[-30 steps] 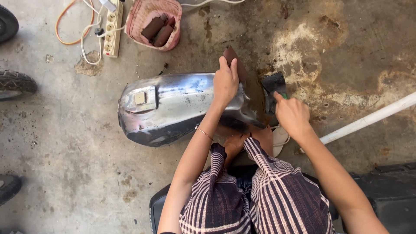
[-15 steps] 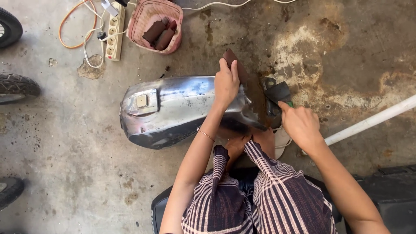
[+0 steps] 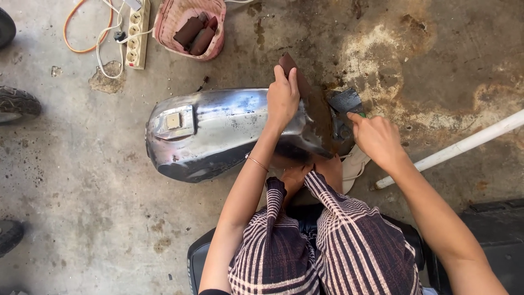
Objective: The person scrubs a silver metal tank with a sanding block and then uses a scraper to remove residue from the surface. The person is sitting on the floor during the task.
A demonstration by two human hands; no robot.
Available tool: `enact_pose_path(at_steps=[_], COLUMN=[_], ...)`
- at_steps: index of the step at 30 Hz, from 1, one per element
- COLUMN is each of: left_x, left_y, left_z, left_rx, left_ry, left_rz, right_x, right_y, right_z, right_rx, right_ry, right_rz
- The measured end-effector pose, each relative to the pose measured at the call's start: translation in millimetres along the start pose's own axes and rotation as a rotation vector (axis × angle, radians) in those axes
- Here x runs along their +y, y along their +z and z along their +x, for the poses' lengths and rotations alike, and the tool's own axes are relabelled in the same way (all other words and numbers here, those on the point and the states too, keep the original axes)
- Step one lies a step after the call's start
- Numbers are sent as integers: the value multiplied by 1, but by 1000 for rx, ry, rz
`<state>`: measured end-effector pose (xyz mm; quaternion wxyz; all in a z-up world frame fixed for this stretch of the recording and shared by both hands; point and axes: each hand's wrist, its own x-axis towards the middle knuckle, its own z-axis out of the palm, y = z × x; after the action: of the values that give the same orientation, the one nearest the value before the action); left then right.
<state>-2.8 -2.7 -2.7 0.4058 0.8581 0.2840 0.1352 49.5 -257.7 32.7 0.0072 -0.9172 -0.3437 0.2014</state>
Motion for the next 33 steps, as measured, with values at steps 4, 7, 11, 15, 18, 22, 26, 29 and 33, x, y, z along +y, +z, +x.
enact_pose_path(at_steps=[4,7,11,15,18,22,26,29,33], left_x=[1,-5,-3,-6,-10,-6,-5,0,-1], left_y=[2,6,1,4,6,7,4,0,-1], left_z=[-1,2,1,6,2,3,2,1,0], left_rx=[-5,1,-18,-14,-47,-57,-47,-51,-38], left_ry=[1,-12,-33,-42,-46,-58,-56,-66,-71], left_rz=[36,68,34,19,73,98,83,76,49], right_x=[1,5,7,-23,-20,-28,-28,-20,-1], right_y=[36,48,34,-30,-6,2,13,33,52], right_z=[20,43,41,-22,-39,-37,-7,28,62], right_rx=[54,105,111,42,-50,29,74,60,-1], right_ry=[4,-10,-14,62,50,70,42,22,16], right_rz=[-17,-46,27,131,48,15,-29,-46,1])
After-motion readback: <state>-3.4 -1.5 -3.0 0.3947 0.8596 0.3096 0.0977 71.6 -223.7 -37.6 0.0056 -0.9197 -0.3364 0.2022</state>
